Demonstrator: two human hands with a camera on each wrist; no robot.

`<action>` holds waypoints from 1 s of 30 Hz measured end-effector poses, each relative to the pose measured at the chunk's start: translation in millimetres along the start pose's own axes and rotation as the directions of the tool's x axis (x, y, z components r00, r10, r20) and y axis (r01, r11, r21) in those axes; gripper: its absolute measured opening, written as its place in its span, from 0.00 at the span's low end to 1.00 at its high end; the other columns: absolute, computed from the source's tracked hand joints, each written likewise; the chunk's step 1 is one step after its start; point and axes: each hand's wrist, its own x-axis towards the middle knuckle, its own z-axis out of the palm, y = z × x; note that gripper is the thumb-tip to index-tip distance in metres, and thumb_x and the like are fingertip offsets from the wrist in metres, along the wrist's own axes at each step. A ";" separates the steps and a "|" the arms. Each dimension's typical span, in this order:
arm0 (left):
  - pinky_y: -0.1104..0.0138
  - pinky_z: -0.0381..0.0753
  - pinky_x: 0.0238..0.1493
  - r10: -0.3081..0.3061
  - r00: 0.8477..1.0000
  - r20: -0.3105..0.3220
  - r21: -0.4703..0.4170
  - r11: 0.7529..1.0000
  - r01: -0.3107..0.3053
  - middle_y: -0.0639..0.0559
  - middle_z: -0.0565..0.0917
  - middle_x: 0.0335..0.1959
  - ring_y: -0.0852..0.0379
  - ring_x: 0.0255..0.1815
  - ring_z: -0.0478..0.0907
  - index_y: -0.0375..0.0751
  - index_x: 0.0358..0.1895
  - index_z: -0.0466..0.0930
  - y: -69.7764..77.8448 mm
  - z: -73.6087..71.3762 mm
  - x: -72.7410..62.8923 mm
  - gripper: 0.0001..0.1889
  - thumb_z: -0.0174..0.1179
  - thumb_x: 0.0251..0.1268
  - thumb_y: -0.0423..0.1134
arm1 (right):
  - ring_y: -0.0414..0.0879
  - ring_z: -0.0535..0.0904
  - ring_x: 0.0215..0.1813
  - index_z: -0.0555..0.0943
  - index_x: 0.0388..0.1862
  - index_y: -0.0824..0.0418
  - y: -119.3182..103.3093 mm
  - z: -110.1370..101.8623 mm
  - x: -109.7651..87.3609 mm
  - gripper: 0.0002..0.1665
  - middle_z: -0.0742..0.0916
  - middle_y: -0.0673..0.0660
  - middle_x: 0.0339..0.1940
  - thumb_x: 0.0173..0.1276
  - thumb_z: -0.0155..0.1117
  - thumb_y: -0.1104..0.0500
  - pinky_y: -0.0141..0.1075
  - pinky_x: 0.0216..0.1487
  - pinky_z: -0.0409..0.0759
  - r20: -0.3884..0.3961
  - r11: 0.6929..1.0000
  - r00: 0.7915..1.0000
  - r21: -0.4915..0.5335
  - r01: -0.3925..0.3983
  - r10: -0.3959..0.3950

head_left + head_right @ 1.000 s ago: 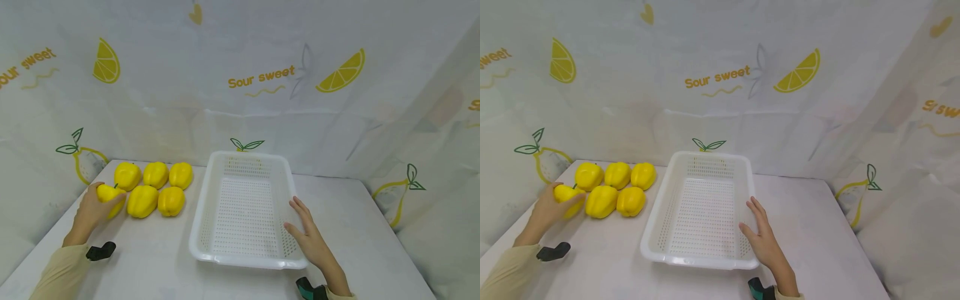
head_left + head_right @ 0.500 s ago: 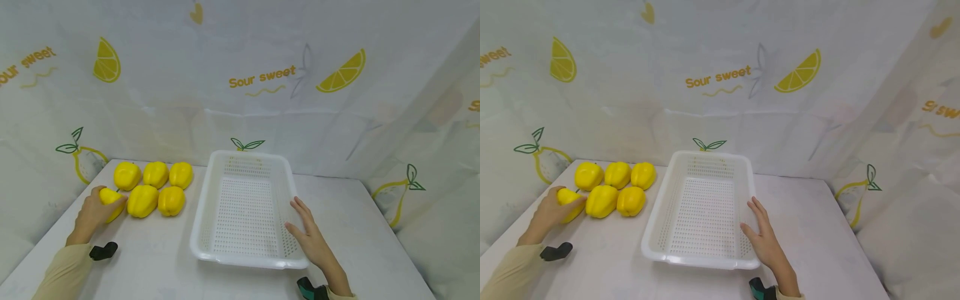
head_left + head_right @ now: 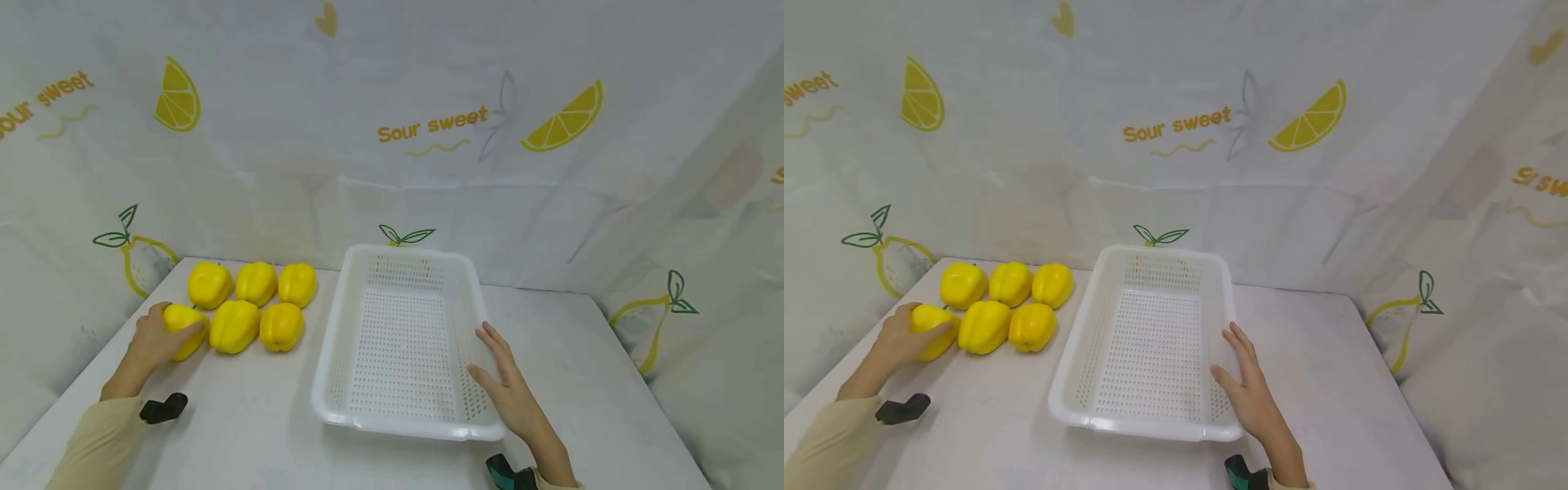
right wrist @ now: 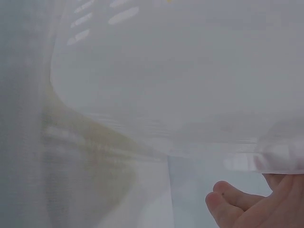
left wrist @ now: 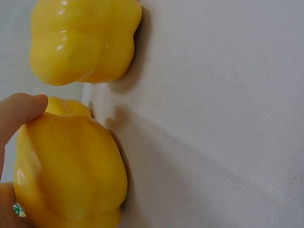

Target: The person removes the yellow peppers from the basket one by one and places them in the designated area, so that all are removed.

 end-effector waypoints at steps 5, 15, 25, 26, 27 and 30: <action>0.29 0.62 0.60 0.006 1.000 -0.028 -0.018 1.000 -0.007 0.14 0.49 0.68 0.21 0.62 0.56 0.21 0.74 0.36 -3.2 2.9 1.1 0.58 0.50 0.65 0.69 | 0.72 0.40 0.80 0.55 0.78 0.65 0.0 0.6 -1.0 0.38 0.48 0.64 0.82 0.74 0.55 0.57 0.78 0.67 0.45 0.001 1.000 1.000 0.007 -0.002 0.002; 0.29 0.61 0.59 0.008 0.998 -0.060 -0.021 1.000 -0.009 0.13 0.47 0.68 0.20 0.62 0.55 0.23 0.75 0.33 0.5 0.6 -4.5 0.58 0.52 0.65 0.67 | 0.72 0.38 0.80 0.55 0.78 0.66 -2.1 0.9 -1.4 0.39 0.47 0.65 0.82 0.75 0.55 0.56 0.78 0.66 0.44 0.012 1.000 1.000 0.014 0.011 -0.011; 0.31 0.63 0.56 0.176 0.948 -0.266 0.048 0.984 -0.169 0.12 0.54 0.65 0.21 0.61 0.55 0.22 0.73 0.47 17.5 -1.3 -13.1 0.48 0.55 0.69 0.59 | 0.74 0.45 0.79 0.57 0.76 0.67 -3.4 -1.3 -2.5 0.37 0.50 0.66 0.81 0.74 0.56 0.58 0.75 0.67 0.51 0.013 0.996 0.999 -0.067 0.050 -0.049; 0.32 0.63 0.55 0.187 0.941 -0.283 0.050 0.982 -0.180 0.13 0.54 0.65 0.21 0.61 0.55 0.22 0.73 0.48 20.8 -1.6 -13.4 0.47 0.55 0.69 0.58 | 0.74 0.46 0.79 0.58 0.76 0.67 -3.7 -1.4 -2.4 0.37 0.51 0.66 0.81 0.73 0.57 0.58 0.75 0.67 0.51 0.011 0.995 0.998 -0.078 0.056 -0.056; 0.32 0.63 0.55 0.201 0.934 -0.295 0.053 0.979 -0.194 0.13 0.55 0.65 0.22 0.61 0.55 0.22 0.73 0.49 24.2 -1.8 -13.5 0.46 0.55 0.69 0.57 | 0.74 0.46 0.78 0.58 0.76 0.67 -4.1 -1.8 -2.3 0.37 0.51 0.66 0.81 0.73 0.57 0.58 0.76 0.67 0.51 0.012 0.994 0.998 -0.090 0.062 -0.061; 0.31 0.62 0.57 0.229 0.923 -0.310 0.063 0.973 -0.221 0.13 0.55 0.66 0.21 0.62 0.55 0.23 0.73 0.51 36.0 -2.5 -13.8 0.43 0.55 0.70 0.55 | 0.74 0.45 0.78 0.59 0.76 0.67 -5.2 -1.6 -1.2 0.37 0.51 0.67 0.81 0.74 0.57 0.56 0.76 0.67 0.51 0.017 0.989 0.998 -0.131 0.066 -0.064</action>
